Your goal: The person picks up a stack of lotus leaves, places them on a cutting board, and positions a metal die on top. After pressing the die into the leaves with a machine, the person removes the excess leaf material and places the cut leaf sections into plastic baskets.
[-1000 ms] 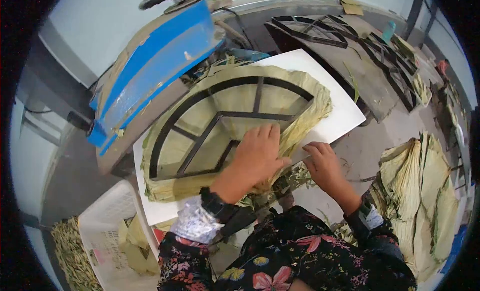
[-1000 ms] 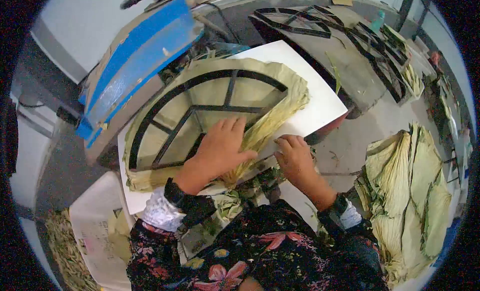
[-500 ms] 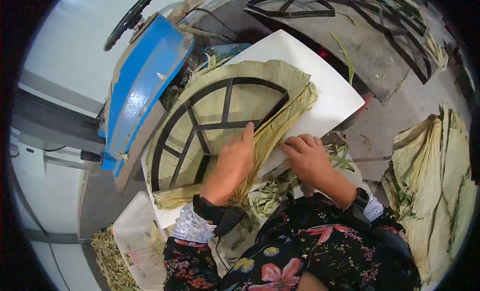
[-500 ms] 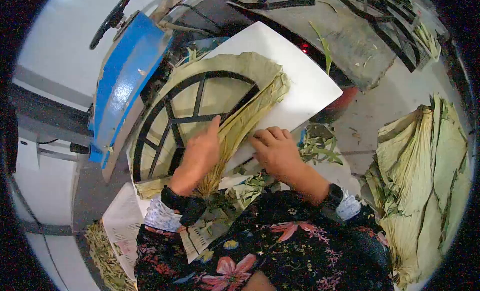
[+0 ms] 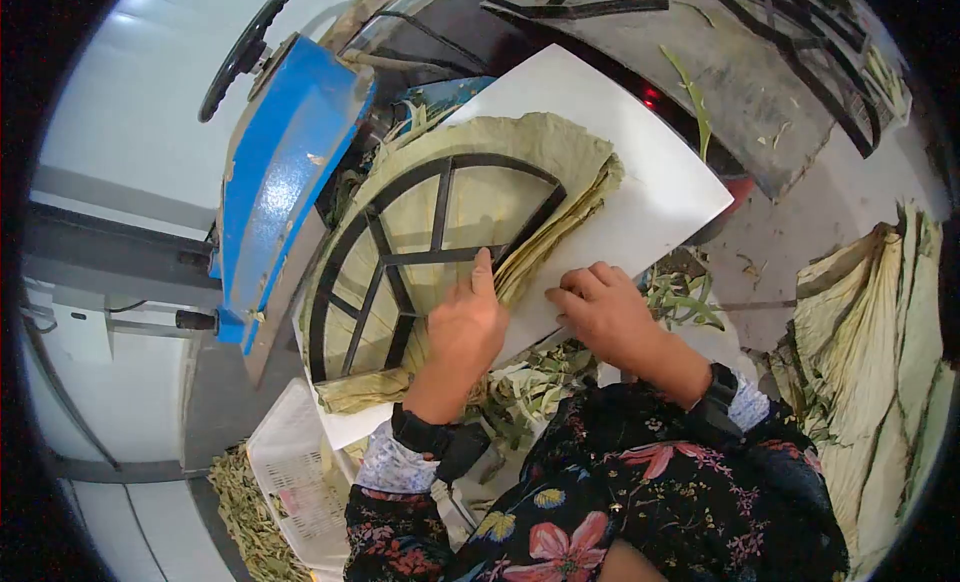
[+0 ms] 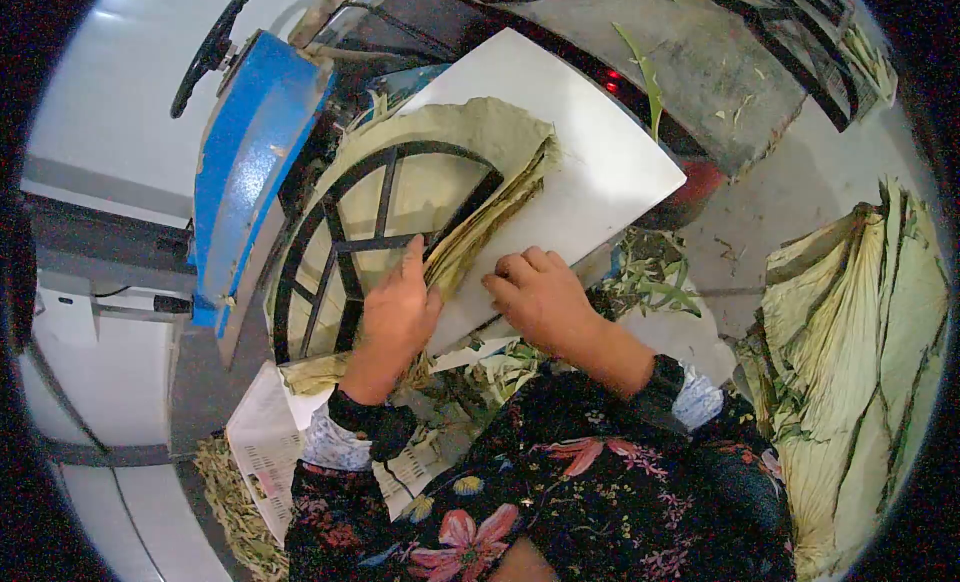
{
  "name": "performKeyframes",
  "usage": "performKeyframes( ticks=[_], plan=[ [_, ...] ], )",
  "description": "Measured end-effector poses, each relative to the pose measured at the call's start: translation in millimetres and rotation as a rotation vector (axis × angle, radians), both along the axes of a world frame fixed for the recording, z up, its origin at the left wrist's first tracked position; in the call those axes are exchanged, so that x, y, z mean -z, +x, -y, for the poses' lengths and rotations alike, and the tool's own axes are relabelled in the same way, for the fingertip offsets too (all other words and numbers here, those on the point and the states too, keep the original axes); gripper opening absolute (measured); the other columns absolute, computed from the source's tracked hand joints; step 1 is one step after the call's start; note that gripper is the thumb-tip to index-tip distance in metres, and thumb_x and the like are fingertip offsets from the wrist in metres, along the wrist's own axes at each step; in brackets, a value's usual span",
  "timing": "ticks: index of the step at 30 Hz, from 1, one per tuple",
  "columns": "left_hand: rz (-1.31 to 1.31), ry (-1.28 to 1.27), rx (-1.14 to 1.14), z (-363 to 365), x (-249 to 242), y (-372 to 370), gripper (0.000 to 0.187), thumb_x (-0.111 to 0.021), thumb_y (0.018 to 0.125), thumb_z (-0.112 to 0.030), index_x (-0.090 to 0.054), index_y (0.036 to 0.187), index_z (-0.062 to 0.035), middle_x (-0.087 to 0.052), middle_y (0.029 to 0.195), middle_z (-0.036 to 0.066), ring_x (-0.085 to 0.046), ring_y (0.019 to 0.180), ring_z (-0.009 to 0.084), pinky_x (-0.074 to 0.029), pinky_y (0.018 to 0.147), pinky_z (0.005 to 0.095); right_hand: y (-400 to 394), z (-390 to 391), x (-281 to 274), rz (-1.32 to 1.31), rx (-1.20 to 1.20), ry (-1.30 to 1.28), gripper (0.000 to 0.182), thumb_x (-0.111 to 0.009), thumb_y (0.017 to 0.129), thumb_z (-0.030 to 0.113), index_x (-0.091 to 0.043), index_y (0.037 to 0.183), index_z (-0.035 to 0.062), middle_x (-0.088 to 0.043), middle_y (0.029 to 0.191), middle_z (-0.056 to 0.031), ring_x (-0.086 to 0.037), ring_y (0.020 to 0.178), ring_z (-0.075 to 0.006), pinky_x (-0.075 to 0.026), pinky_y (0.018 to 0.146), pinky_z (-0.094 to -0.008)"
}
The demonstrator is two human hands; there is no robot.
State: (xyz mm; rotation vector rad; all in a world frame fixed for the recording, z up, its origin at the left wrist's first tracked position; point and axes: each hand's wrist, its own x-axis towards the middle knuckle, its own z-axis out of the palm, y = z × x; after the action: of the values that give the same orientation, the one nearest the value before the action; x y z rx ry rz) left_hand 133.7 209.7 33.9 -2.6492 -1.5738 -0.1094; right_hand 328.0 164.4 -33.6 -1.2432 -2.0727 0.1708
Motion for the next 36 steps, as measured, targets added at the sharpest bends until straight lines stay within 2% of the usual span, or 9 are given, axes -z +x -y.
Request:
performKeyframes(
  ticks=[4, 10, 16, 18, 24, 26, 30, 32, 36],
  plan=[
    [0.009, 0.01, 0.025, 2.0, -6.5, 4.9, 0.063, -0.06, 0.071, -0.013, -0.039, 0.128, 0.0042, -0.06, 0.086, 0.02, -0.06, 0.077, 0.0343, -0.051, 0.061, 0.0408, -5.4, -5.3, -8.5, 0.037, 0.015, -0.062, 0.042, -0.069, 0.066, 0.021, -0.057, 0.105, 0.0108, -0.053, 0.094, -0.0052, -0.051, 0.087, -0.0245, -0.043, 0.076, -0.0369],
    [-0.073, 0.236, 0.12, 3.9, 0.2, 11.8, 0.063, -0.063, 0.069, -0.012, -0.042, 0.125, 0.0073, -0.06, 0.077, 0.015, -0.06, 0.066, 0.0293, -0.051, 0.055, 0.0362, -8.7, -13.5, -12.4, 0.049, 0.036, -0.045, 0.041, -0.069, 0.067, 0.026, -0.058, 0.104, 0.0121, -0.052, 0.088, -0.0043, -0.053, 0.084, -0.0228, -0.046, 0.072, -0.0354],
    [-0.086, 0.175, -0.05, -1.3, -2.4, 8.5, 0.062, -0.065, 0.068, -0.011, -0.044, 0.123, 0.0073, -0.06, 0.077, 0.014, -0.06, 0.066, 0.0276, -0.05, 0.053, 0.0341, -9.4, -18.2, -8.7, 0.141, 0.041, -0.082, 0.039, -0.068, 0.068, 0.027, -0.06, 0.104, 0.0128, -0.053, 0.083, -0.005, -0.056, 0.078, -0.0222, -0.047, 0.065, -0.0357],
    [0.065, 0.326, 0.059, -11.0, 4.3, 5.1, 0.061, -0.064, 0.069, -0.008, -0.043, 0.124, 0.0065, -0.06, 0.076, 0.013, -0.06, 0.066, 0.0273, -0.05, 0.053, 0.0346, -9.2, -19.0, -9.2, 0.121, 0.042, -0.06, 0.038, -0.068, 0.069, 0.027, -0.06, 0.103, 0.0129, -0.052, 0.082, -0.0052, -0.056, 0.077, -0.0222, -0.047, 0.063, -0.036],
    [-0.034, 0.145, -0.026, 0.9, 5.9, 17.5, 0.074, -0.073, 0.068, -0.023, -0.04, 0.127, 0.0055, -0.052, 0.098, 0.016, -0.054, 0.086, 0.0319, -0.049, 0.071, 0.0393, -3.8, -21.9, 1.0, 0.119, 0.063, -0.03, 0.03, -0.064, 0.071, 0.019, -0.06, 0.1, 0.0122, -0.051, 0.078, -0.0035, -0.055, 0.075, -0.0201, -0.046, 0.059, -0.0334],
    [-0.042, 0.117, -0.005, 1.4, 2.5, 17.5, 0.068, -0.068, 0.069, -0.017, -0.04, 0.127, 0.0073, -0.052, 0.094, 0.016, -0.055, 0.082, 0.0307, -0.049, 0.069, 0.0388, -7.8, -20.8, -4.4, 0.076, 0.068, -0.014, 0.028, -0.058, 0.07, 0.013, -0.06, 0.098, 0.0089, -0.053, 0.082, -0.0053, -0.056, 0.074, -0.0225, -0.049, 0.059, -0.0346],
    [-0.065, 0.205, 0.03, -4.8, 15.1, 10.5, 0.062, -0.062, 0.07, -0.011, -0.043, 0.125, 0.0081, -0.052, 0.086, 0.015, -0.055, 0.076, 0.0303, -0.049, 0.067, 0.0384, -9.8, -24.3, -4.2, 0.083, 0.099, -0.049, 0.025, -0.057, 0.07, 0.015, -0.059, 0.095, 0.0093, -0.052, 0.08, -0.0049, -0.057, 0.071, -0.0229, -0.049, 0.057, -0.0354],
    [-0.015, 0.333, 0.127, -9.8, 16.3, 6.0, 0.056, -0.057, 0.07, -0.008, -0.046, 0.123, 0.0076, -0.053, 0.079, 0.014, -0.056, 0.069, 0.0281, -0.05, 0.062, 0.0353, -6.1, -27.7, 1.3, 0.024, 0.089, 0.088, 0.019, -0.061, 0.072, 0.014, -0.058, 0.09, 0.0096, -0.05, 0.07, -0.0026, -0.056, 0.062, -0.0198, -0.045, 0.049, -0.0338],
    [-0.034, 0.304, 0.069, -8.9, 14.8, 6.3, 0.053, -0.056, 0.071, -0.008, -0.048, 0.121, 0.0072, -0.055, 0.078, 0.013, -0.056, 0.065, 0.026, -0.049, 0.056, 0.0321, -6.9, -28.7, -0.1, -0.011, 0.054, 0.107, 0.019, -0.062, 0.071, 0.013, -0.058, 0.09, 0.0096, -0.05, 0.069, -0.0034, -0.057, 0.062, -0.0201, -0.046, 0.05, -0.034]
  ],
)
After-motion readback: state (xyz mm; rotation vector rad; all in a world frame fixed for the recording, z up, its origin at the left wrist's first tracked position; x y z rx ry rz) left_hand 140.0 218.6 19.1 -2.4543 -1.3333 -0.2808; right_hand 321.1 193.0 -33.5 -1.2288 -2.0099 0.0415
